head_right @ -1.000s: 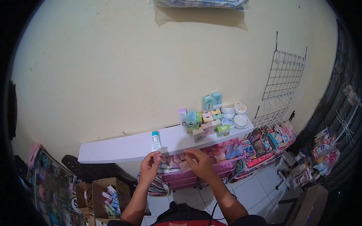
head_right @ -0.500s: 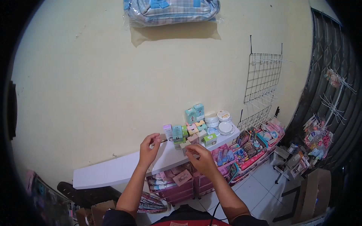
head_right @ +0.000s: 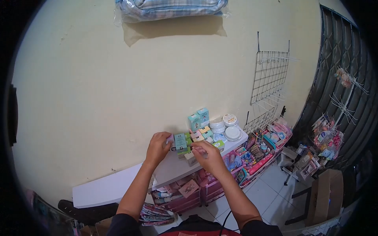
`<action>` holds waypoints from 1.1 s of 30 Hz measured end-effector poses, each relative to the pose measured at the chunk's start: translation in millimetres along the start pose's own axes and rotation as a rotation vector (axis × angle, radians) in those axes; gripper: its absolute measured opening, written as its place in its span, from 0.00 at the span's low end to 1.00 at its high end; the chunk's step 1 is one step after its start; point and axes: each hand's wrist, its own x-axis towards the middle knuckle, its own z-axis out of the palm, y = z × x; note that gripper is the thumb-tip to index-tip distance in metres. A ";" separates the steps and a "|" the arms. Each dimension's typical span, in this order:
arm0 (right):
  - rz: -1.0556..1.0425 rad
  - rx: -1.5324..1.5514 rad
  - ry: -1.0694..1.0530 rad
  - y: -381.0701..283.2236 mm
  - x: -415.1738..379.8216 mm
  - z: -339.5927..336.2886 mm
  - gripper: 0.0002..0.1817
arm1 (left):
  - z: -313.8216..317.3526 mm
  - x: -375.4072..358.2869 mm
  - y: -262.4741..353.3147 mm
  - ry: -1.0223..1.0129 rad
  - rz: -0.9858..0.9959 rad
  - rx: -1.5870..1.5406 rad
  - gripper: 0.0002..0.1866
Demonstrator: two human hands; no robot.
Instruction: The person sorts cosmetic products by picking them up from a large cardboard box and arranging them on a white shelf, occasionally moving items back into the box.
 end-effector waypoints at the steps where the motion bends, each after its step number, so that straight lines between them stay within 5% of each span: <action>1: -0.008 0.015 0.005 0.9 1.1 1.0 0.11 | -1.4 -0.3 0.6 -0.010 0.033 0.032 0.17; 26: -0.070 -0.001 -0.071 -7.5 -34.3 34.8 0.13 | -54.0 -27.8 4.4 -0.005 -0.147 -0.179 0.16; 32: -0.059 0.013 -0.398 -5.3 -34.9 107.9 0.12 | -93.4 -49.4 1.7 0.103 -0.207 -0.136 0.15; 33: -0.221 -0.115 -0.401 4.3 -33.1 124.0 0.12 | -101.0 -54.4 0.5 0.127 -0.210 -0.112 0.15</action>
